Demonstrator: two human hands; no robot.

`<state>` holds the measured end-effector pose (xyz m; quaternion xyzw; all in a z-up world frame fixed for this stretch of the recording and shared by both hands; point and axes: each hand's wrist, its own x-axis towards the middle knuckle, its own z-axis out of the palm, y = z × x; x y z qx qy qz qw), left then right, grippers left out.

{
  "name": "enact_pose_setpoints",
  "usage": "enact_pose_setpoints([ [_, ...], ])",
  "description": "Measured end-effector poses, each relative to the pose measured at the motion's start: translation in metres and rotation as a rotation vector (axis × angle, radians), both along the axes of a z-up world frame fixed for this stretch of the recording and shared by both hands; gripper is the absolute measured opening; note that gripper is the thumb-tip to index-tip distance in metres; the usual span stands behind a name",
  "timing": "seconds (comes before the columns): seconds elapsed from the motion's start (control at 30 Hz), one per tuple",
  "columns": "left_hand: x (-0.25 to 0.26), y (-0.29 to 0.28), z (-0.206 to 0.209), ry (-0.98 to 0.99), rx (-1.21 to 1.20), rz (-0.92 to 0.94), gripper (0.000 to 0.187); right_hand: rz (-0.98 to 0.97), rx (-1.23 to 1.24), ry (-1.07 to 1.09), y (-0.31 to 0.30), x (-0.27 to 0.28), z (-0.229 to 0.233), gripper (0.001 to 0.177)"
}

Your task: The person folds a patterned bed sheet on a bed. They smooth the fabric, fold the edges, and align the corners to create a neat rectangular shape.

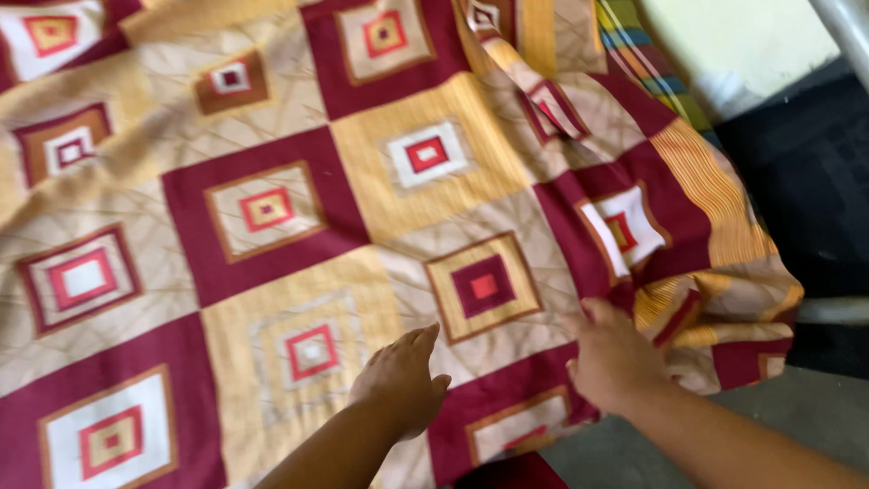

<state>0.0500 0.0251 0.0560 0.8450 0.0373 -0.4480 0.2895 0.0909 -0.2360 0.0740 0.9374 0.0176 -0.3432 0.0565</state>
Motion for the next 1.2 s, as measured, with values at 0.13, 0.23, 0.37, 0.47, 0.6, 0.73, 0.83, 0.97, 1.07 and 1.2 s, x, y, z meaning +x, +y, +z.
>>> enact_pose_setpoints([
  [0.13,-0.006,-0.064,-0.018,-0.036,-0.009,-0.098,0.074,0.083,-0.247,-0.018,-0.07,0.026,-0.001,0.06],
  [0.23,-0.003,-0.105,-0.018,-0.003,0.0,-0.134,0.072,0.341,-0.227,-0.136,-0.116,0.03,-0.007,0.052],
  [0.37,0.011,-0.154,-0.002,-0.045,-0.04,-0.227,0.065,0.487,-0.169,-0.088,-0.15,0.033,-0.007,0.039],
  [0.47,0.028,-0.189,0.013,-0.062,-0.061,-0.346,0.068,0.516,-0.11,-0.1,-0.166,0.034,-0.002,0.031],
  [0.6,0.044,-0.233,0.033,-0.151,-0.127,-0.471,0.064,0.555,0.094,-0.337,-0.181,0.03,0.005,0.025],
  [0.73,0.056,-0.272,0.04,-0.208,-0.19,-0.531,0.06,0.482,0.18,-0.406,-0.191,0.022,0.017,0.016],
  [0.83,0.062,-0.292,0.041,-0.202,-0.241,-0.497,0.059,0.373,0.263,-0.569,-0.202,0.016,0.027,0.016],
  [0.97,0.065,-0.301,0.041,-0.217,-0.312,-0.437,0.072,0.278,0.282,-0.728,-0.218,0.007,0.035,0.016],
  [1.07,0.061,-0.302,0.048,-0.313,-0.274,-0.539,0.071,0.185,0.207,-0.671,-0.227,-0.005,0.039,0.014],
  [1.2,0.055,-0.299,0.06,-0.392,-0.253,-0.765,0.063,0.116,0.181,-0.602,-0.237,-0.019,0.048,0.015],
])
